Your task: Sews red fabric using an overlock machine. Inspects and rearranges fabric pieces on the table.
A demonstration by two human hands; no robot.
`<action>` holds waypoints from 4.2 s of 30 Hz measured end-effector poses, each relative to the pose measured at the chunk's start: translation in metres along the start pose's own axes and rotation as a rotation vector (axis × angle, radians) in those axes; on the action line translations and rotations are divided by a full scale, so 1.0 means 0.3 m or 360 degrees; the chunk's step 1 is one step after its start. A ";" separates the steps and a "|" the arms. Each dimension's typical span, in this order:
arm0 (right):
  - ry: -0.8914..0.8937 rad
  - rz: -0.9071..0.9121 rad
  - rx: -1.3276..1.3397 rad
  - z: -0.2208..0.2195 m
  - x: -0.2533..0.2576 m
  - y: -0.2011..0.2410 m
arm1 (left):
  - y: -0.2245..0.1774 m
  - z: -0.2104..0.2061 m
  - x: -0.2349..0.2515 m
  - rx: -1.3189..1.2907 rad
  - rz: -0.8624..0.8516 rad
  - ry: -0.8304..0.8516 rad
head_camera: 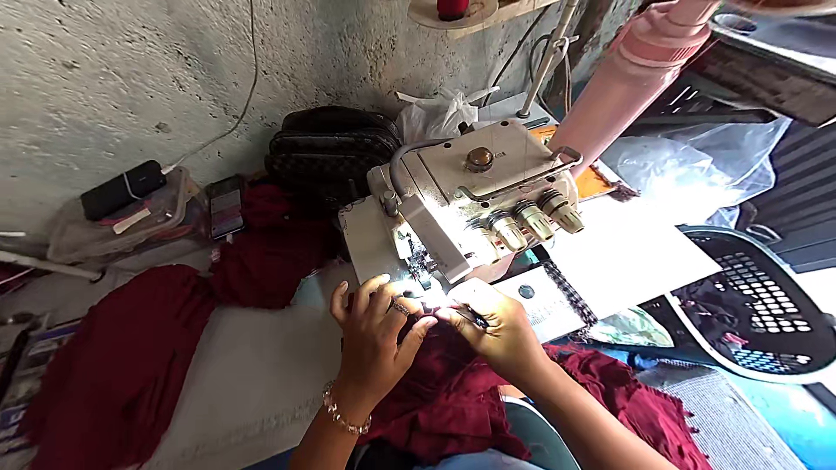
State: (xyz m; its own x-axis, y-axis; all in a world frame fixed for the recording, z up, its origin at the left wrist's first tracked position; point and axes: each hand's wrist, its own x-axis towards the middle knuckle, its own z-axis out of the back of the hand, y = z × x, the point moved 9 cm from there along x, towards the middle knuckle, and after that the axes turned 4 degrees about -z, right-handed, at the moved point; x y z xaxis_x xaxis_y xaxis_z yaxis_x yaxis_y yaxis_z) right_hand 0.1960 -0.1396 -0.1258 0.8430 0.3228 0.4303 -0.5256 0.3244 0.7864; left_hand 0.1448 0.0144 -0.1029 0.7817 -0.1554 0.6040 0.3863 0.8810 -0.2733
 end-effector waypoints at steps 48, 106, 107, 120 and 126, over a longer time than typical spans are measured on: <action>-0.0312 -0.0396 -0.0113 -0.043 0.047 -0.085 | 0.077 -0.075 0.098 0.0395 0.0471 0.0375; 0.0046 -0.0332 0.0244 -0.048 -0.144 -0.077 | 0.010 -0.010 0.083 0.0330 0.0279 0.0325; 0.0020 -0.0289 0.0207 -0.042 -0.142 -0.070 | 0.013 -0.011 0.084 0.0320 0.0287 0.0325; 0.0140 -0.0254 0.0660 -0.024 -0.163 -0.041 | -0.125 0.026 0.040 0.0212 0.0371 0.0398; 0.0148 -0.0292 0.0755 -0.011 -0.174 -0.081 | -0.079 -0.025 -0.022 -0.0032 0.0573 0.0336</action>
State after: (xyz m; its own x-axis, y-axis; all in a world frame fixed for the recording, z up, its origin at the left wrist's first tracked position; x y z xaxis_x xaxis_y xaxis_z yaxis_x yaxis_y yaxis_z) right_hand 0.1645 -0.1614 -0.1689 0.8913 0.3834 0.2421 -0.2421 -0.0491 0.9690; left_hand 0.1341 -0.0086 -0.1060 0.9510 0.0707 0.3010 0.0779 0.8873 -0.4546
